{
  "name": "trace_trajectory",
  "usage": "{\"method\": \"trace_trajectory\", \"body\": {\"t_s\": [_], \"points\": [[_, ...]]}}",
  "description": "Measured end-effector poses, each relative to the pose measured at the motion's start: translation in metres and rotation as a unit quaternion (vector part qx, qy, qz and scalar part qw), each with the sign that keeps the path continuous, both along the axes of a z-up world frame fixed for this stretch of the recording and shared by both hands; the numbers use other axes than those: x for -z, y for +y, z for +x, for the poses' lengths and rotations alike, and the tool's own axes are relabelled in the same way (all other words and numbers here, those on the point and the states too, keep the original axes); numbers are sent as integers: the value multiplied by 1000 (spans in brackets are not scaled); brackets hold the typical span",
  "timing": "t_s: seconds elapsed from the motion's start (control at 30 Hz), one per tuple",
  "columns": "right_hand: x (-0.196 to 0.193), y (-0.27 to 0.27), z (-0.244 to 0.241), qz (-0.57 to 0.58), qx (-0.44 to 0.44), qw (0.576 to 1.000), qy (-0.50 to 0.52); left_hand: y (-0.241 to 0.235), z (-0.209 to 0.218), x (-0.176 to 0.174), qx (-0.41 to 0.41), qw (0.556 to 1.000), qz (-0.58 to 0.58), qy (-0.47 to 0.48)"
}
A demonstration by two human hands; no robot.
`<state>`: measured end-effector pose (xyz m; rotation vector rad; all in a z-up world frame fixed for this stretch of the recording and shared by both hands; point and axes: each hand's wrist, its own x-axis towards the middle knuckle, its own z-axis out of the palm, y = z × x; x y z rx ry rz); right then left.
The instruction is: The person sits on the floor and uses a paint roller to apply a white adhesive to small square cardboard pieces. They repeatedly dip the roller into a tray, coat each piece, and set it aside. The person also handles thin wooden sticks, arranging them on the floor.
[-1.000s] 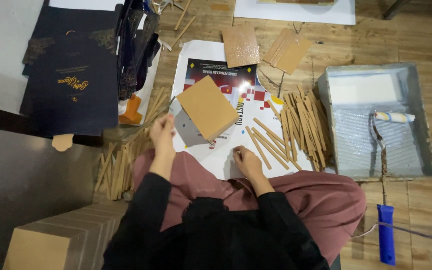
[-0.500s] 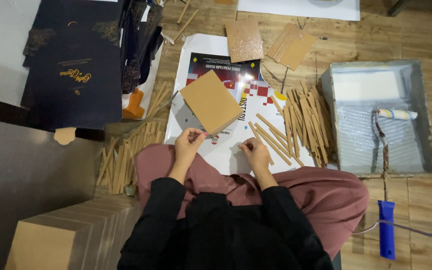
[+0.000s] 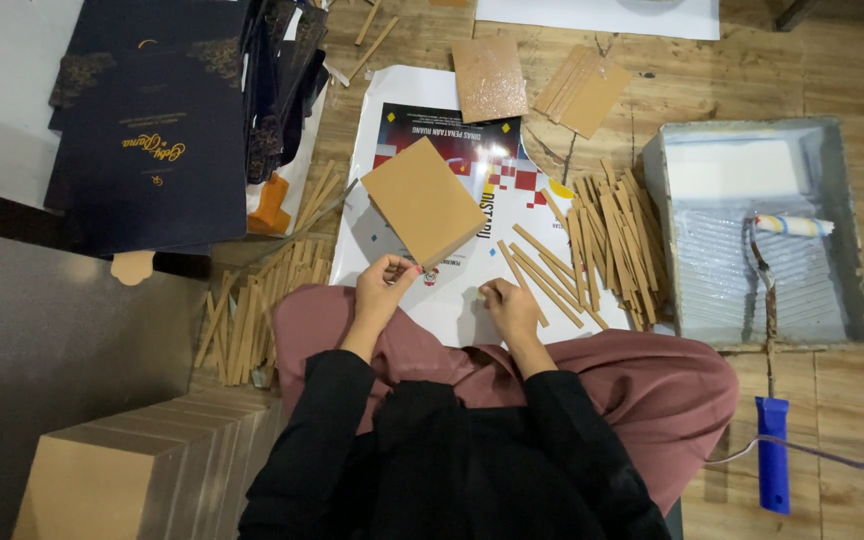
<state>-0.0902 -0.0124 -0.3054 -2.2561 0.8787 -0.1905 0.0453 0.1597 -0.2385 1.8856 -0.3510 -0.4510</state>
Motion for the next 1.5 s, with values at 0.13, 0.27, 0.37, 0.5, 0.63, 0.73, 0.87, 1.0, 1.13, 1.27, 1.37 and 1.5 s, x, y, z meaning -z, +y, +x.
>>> {"method": "trace_trajectory", "body": {"t_s": [0.13,0.27,0.37,0.5,0.63,0.73,0.87,1.0,1.13,1.27,1.37,1.5], "points": [[-8,2,0,-3,-5,1000,2,-1,-1,0,2,1000,-3,-3],[-7,1,0,-7,-7,1000,-10,-1,2,2,26,999,30,-5],[-4,1,-1,-23,-7,1000,-19,-2,0,-7,46,995,83,-16],[-19,5,-2,-5,5,999,-47,-3,-4,-14,52,992,109,-40],[-29,-12,-3,42,41,995,-82,-5,1,-3,56,986,155,-37],[-60,-38,-16,103,76,977,-173,-4,1,-4,54,986,154,-22],[-129,-99,-65,52,154,958,-237,-1,-3,-11,40,995,97,2],[-92,-211,-177,-199,226,942,-146,-3,-10,-39,42,997,59,2],[-102,-211,-271,-416,205,883,73,-4,-6,-27,44,998,49,-8],[-140,-160,-282,-45,332,907,257,-4,-6,-28,45,997,70,-8],[-111,-155,-307,19,335,897,289,-3,-8,-27,44,997,59,-28],[-112,-139,-299,60,351,901,247,-2,-8,-29,-21,981,-31,-191]]}}
